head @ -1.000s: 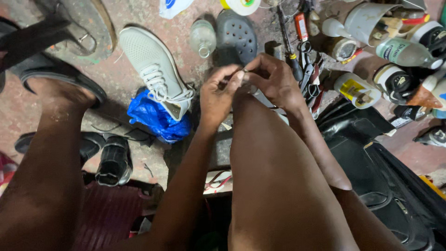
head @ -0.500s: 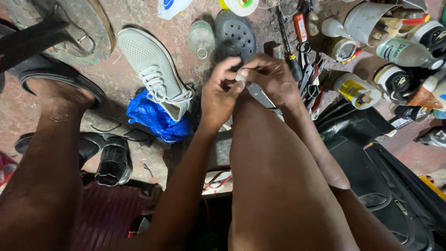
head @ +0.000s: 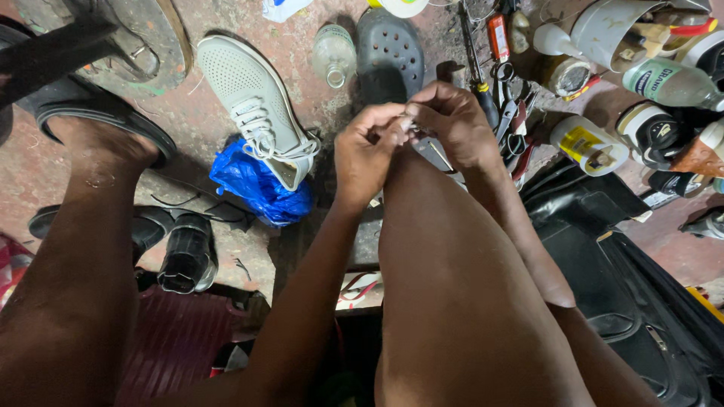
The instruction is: The person uses a pointed awl to work along the sole edge of a white sneaker, then wipes the shoe with a cloth. The person repeatedly pokes and scrapes the midsole area and finishes by wiping the upper and sole.
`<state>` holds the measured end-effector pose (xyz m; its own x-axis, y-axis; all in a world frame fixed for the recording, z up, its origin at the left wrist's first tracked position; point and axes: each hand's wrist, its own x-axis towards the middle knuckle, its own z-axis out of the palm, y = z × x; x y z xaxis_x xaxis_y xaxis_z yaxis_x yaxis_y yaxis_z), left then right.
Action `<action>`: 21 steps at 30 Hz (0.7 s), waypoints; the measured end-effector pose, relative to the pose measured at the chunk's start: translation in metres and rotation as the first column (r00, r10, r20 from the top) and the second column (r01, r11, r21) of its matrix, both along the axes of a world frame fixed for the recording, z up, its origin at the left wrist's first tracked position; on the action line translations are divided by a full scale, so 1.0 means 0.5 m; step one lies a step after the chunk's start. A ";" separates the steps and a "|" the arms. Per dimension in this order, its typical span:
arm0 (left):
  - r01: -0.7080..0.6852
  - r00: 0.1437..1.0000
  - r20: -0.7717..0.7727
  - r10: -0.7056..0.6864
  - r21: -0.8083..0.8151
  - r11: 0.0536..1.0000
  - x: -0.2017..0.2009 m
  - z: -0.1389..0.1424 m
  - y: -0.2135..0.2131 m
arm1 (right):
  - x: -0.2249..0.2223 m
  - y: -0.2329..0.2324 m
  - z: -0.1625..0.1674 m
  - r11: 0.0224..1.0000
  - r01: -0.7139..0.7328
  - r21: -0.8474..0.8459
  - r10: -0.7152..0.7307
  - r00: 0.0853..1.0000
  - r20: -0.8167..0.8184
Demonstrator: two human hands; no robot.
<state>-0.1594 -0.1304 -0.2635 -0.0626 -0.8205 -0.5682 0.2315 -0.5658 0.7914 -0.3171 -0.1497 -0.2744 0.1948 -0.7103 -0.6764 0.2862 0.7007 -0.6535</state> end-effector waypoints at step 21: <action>-0.102 0.870 0.462 0.172 -0.173 0.980 0.105 -0.024 -0.047 | 0.036 -0.027 0.008 0.894 -0.422 -0.151 0.272 0.778 -0.566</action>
<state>-0.1068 -0.1538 -0.2757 0.3033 -0.8734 -0.3810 -0.1228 -0.4324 0.8933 -0.2993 -0.1634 -0.2705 0.1369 -0.8232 -0.5509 -0.3765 0.4712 -0.7976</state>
